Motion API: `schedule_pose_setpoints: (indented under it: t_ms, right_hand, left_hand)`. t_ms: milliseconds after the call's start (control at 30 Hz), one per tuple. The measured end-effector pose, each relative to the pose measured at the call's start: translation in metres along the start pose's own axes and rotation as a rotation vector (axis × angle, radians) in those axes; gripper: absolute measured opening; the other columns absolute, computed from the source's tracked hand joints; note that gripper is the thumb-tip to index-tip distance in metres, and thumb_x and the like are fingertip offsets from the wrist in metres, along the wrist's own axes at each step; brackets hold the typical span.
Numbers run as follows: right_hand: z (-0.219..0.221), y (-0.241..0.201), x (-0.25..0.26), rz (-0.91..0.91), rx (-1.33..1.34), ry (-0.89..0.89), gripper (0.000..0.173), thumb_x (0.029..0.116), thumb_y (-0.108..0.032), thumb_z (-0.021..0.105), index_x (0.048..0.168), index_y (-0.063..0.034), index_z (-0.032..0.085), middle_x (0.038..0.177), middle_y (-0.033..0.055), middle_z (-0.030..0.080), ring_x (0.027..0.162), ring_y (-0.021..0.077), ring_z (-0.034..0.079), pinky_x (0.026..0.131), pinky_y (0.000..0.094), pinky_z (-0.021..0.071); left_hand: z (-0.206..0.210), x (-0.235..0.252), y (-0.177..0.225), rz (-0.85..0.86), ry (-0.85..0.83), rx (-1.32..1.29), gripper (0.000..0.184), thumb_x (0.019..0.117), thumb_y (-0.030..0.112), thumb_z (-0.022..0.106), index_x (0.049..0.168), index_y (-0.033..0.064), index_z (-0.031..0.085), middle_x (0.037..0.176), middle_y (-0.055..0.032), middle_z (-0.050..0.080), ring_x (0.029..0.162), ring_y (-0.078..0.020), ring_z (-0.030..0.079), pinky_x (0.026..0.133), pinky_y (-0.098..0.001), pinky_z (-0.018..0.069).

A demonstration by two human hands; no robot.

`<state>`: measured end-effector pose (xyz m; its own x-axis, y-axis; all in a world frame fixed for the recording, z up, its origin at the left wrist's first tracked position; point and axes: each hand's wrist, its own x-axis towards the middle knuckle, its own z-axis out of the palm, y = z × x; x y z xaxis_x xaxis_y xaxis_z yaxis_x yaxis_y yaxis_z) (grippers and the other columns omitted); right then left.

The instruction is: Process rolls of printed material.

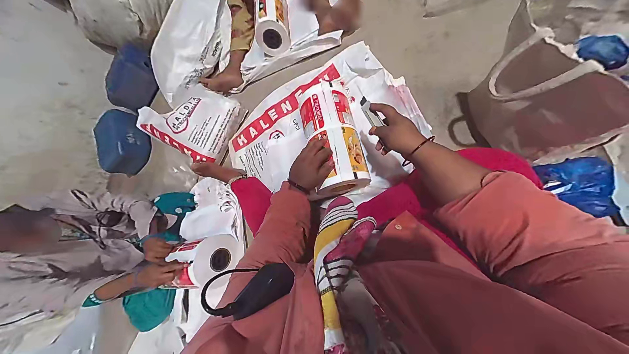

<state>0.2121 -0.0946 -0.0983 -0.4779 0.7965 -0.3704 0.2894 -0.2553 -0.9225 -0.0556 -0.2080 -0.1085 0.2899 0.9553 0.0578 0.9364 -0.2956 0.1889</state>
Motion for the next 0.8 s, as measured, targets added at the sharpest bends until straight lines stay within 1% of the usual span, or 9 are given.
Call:
schedule_pose_setpoints:
  t_ms: [67,200,333,400,533,600,700,733,800]
  right_hand:
    - [-0.001,-0.001,0.001,-0.008,-0.005,0.006,0.060,0.1059,-0.013,0.052,0.159,-0.0320,0.033,0.118,0.0152,0.066,0.059,0.0187,0.063,0.053,0.0352,0.0566]
    - [0.003,0.000,0.003,0.003,-0.009,-0.009,0.059,0.1061,-0.014,0.052,0.160,-0.0308,0.033,0.120,0.0161,0.065,0.060,0.0192,0.063,0.054,0.0356,0.0566]
    - [0.008,0.004,0.003,-0.002,-0.046,-0.028,0.059,0.1059,-0.015,0.052,0.160,-0.0287,0.033,0.119,0.0167,0.065,0.062,0.0195,0.064,0.056,0.0371,0.0573]
    - [0.009,0.004,0.002,-0.001,-0.062,-0.028,0.058,0.1063,-0.014,0.052,0.160,-0.0283,0.033,0.124,0.0159,0.063,0.062,0.0187,0.063,0.056,0.0376,0.0570]
    - [0.013,0.009,0.001,-0.002,-0.131,-0.060,0.057,0.1056,-0.012,0.050,0.159,-0.0269,0.035,0.151,0.0075,0.052,0.073,0.0198,0.067,0.062,0.0416,0.0589]
    - [0.017,0.012,0.004,-0.027,-0.177,-0.083,0.054,0.1061,-0.017,0.051,0.158,-0.0244,0.038,0.144,0.0114,0.058,0.080,0.0251,0.070,0.068,0.0472,0.0595]
    - [0.025,0.017,0.003,-0.092,-0.320,-0.071,0.044,0.1035,-0.042,0.058,0.137,-0.0126,0.060,0.112,0.0188,0.067,0.081,0.0312,0.068,0.072,0.0539,0.0564]
    - [0.028,0.017,0.002,-0.099,-0.394,-0.065,0.048,0.1004,-0.051,0.059,0.125,-0.0106,0.064,0.111,0.0193,0.065,0.088,0.0333,0.066,0.075,0.0565,0.0545]
    - [0.031,0.014,-0.002,-0.095,-0.554,-0.050,0.058,0.0957,-0.063,0.059,0.114,-0.0092,0.065,0.118,0.0194,0.060,0.101,0.0358,0.064,0.080,0.0592,0.0522]
  left_hand:
    - [-0.004,0.000,-0.006,0.054,-0.024,0.035,0.053,0.1051,0.048,0.040,0.125,0.0082,0.070,0.154,-0.0165,0.051,0.149,-0.0373,0.040,0.122,-0.0521,0.0337]
    - [-0.006,0.004,-0.009,0.171,-0.032,0.152,0.058,0.1029,0.058,0.038,0.127,0.0171,0.070,0.153,-0.0136,0.053,0.148,-0.0407,0.041,0.118,-0.0549,0.0378]
    - [-0.002,0.008,-0.004,0.210,-0.010,0.186,0.057,0.1017,0.060,0.038,0.131,0.0218,0.070,0.151,-0.0143,0.054,0.144,-0.0424,0.043,0.113,-0.0567,0.0424]
    - [-0.001,0.012,-0.003,0.210,0.000,0.196,0.059,0.1012,0.062,0.036,0.131,0.0235,0.069,0.150,-0.0159,0.055,0.143,-0.0435,0.044,0.113,-0.0582,0.0413]
    - [-0.002,0.016,0.002,0.209,-0.027,0.208,0.057,0.1002,0.064,0.037,0.131,0.0283,0.069,0.148,-0.0177,0.055,0.141,-0.0447,0.045,0.111,-0.0624,0.0393]
    - [-0.002,0.020,0.005,0.210,-0.041,0.198,0.055,0.0996,0.065,0.039,0.132,0.0313,0.068,0.148,-0.0196,0.054,0.142,-0.0441,0.044,0.117,-0.0648,0.0314]
    - [0.002,0.024,0.013,0.211,-0.072,0.160,0.058,0.0992,0.066,0.040,0.135,0.0291,0.068,0.150,-0.0218,0.051,0.146,-0.0423,0.040,0.122,-0.0635,0.0248]
    - [0.004,0.025,0.016,0.214,-0.088,0.147,0.060,0.0995,0.064,0.041,0.135,0.0240,0.068,0.153,-0.0209,0.049,0.149,-0.0418,0.037,0.122,-0.0629,0.0248]
    - [0.008,0.026,0.022,0.211,-0.123,0.116,0.062,0.1000,0.059,0.045,0.132,0.0120,0.067,0.160,-0.0179,0.043,0.154,-0.0405,0.028,0.124,-0.0639,0.0199]
